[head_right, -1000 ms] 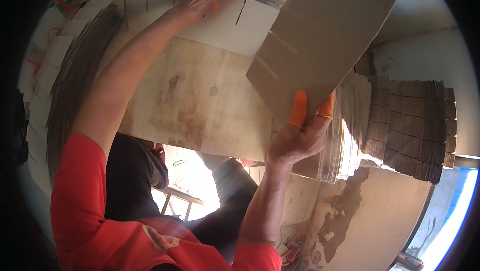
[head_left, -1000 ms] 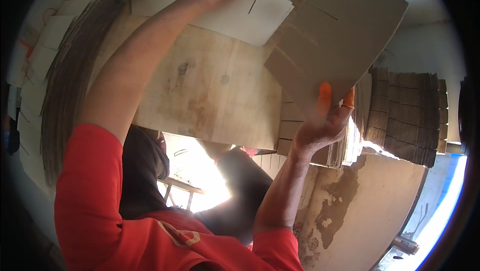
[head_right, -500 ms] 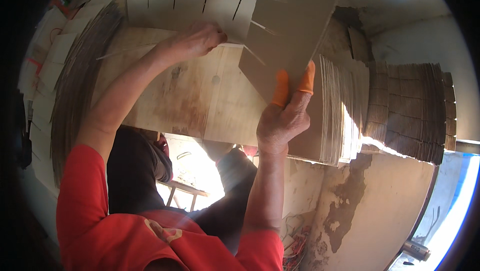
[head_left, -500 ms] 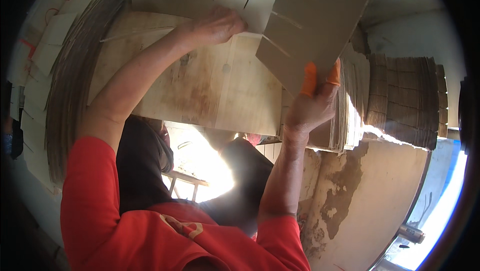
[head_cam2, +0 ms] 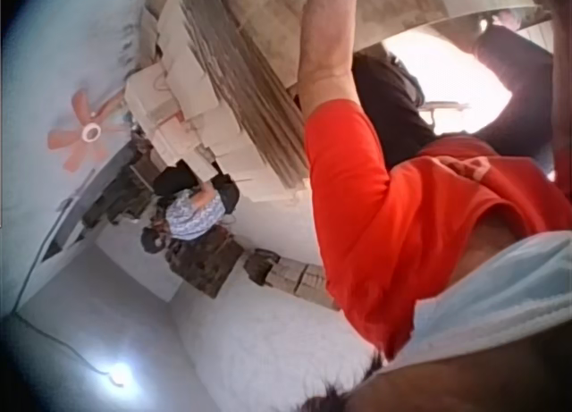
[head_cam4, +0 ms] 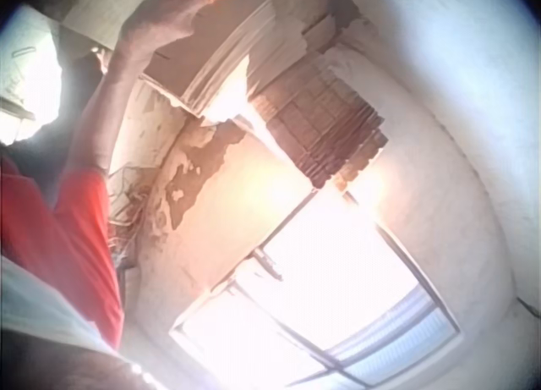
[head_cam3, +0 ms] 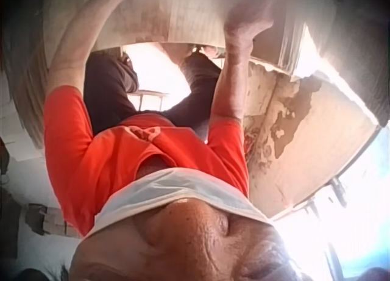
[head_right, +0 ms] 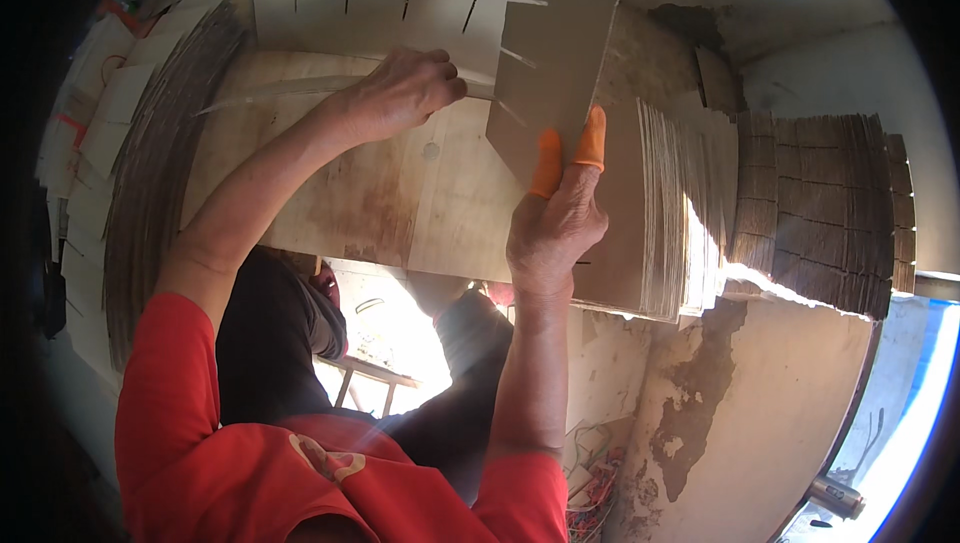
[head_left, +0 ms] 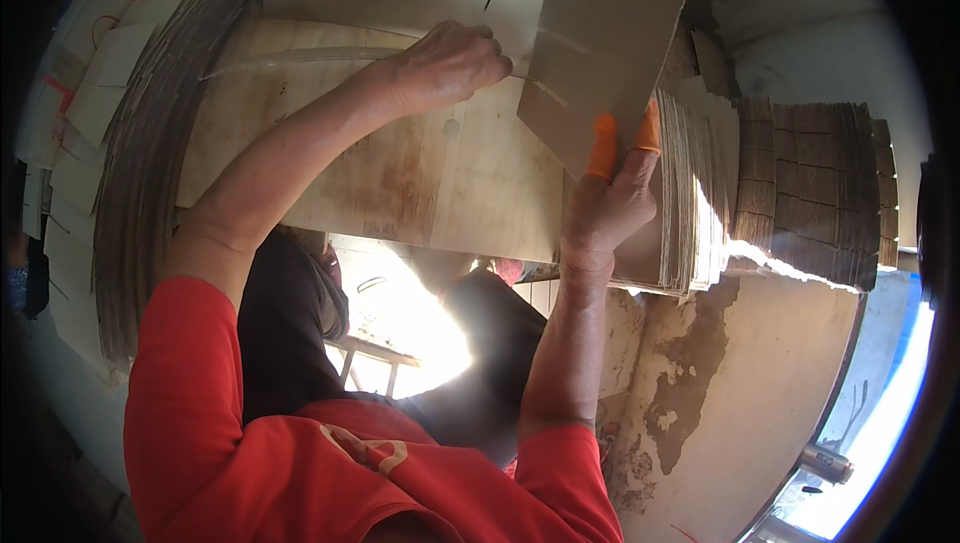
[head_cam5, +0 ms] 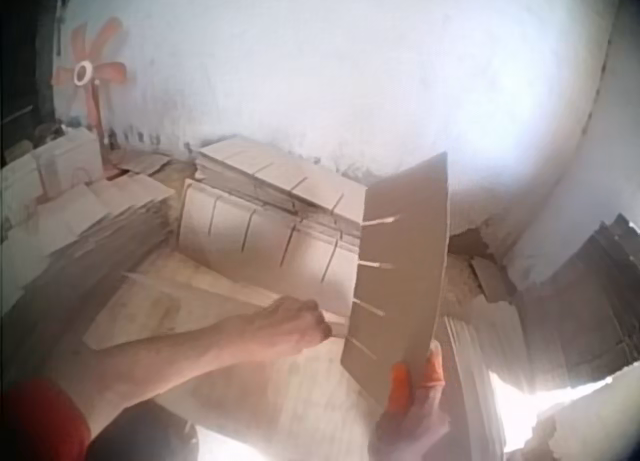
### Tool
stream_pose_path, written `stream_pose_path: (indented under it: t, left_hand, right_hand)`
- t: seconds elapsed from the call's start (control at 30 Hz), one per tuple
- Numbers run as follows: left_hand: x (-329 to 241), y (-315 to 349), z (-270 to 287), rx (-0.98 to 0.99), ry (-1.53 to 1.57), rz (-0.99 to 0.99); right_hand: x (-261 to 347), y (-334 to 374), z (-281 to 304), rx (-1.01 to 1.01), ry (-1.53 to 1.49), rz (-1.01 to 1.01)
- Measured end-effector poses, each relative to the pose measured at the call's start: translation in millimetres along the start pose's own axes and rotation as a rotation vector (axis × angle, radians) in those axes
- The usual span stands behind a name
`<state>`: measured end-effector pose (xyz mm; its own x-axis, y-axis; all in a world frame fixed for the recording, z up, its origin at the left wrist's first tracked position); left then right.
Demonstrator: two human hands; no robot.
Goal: The person sits on the floor and repeatedly separates individual cardboard sheets from a pre-scored stack. They lift each sheet, peel it away from the underlying layers, and place it aside. The process is continuous and repetitive.
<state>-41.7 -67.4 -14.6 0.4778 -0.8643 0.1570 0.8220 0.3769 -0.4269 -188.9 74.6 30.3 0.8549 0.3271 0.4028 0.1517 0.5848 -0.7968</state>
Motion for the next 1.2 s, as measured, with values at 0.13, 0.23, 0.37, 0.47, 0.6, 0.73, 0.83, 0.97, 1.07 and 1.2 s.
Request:
stream_pose_path:
  t: [0.13, 0.23, 0.37, 0.47, 0.6, 0.73, 0.83, 0.97, 1.07, 1.2]
  left_hand:
    - [-15.4, 3.2, 9.9, -0.007, -0.016, -0.01]
    - [-26.6, 5.7, 21.4, 0.001, 0.006, -0.04]
    - [-42.4, 5.4, 38.1, -0.094, 0.093, -0.092]
    - [-56.1, 4.2, 48.7, -0.132, 0.088, -0.129]
    - [-70.5, 11.4, 53.8, -0.061, -0.011, -0.176]
    - [-57.9, 17.1, 50.9, 0.06, 0.257, -0.035]
    - [-32.7, 14.1, 52.3, 0.19, 0.476, 0.156]
    - [42.3, -2.5, 5.0, -0.191, 0.109, 0.219]
    - [92.5, -25.3, -17.2, 0.062, -0.088, 0.335]
    - [125.9, -35.4, -61.6, 0.038, -0.226, 0.436]
  right_hand:
    - [-3.8, 6.6, -3.6, 0.044, -0.02, -0.037]
    - [-2.5, 7.0, -3.3, 0.07, -0.028, -0.078]
    - [-6.1, 11.3, -10.0, 0.045, -0.044, -0.054]
    - [-10.6, 15.0, -15.3, 0.089, -0.036, -0.092]
    - [-16.6, 19.6, -21.6, 0.138, -0.039, -0.204]
    - [-10.0, 24.5, -20.5, 0.164, -0.043, -0.275]
    - [-6.8, 26.4, -19.8, 0.116, -0.057, -0.232]
    - [-3.8, 26.3, -20.6, 0.066, -0.066, -0.159]
    - [-3.3, 26.8, -20.4, 0.11, -0.032, -0.231]
    - [-1.5, 23.0, -22.0, 0.087, -0.008, -0.161]
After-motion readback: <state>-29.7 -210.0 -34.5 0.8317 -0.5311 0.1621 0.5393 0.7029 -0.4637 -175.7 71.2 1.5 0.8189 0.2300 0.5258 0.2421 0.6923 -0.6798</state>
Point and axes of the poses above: each hand's wrist, its own y-axis away from the middle knuckle, its own z-axis out of the back of the hand, x = y × z, the point moved 2 cm from there along -y, towards the middle knuckle, and after that the axes turned 11 degrees about -y, right-handed, at the moved point
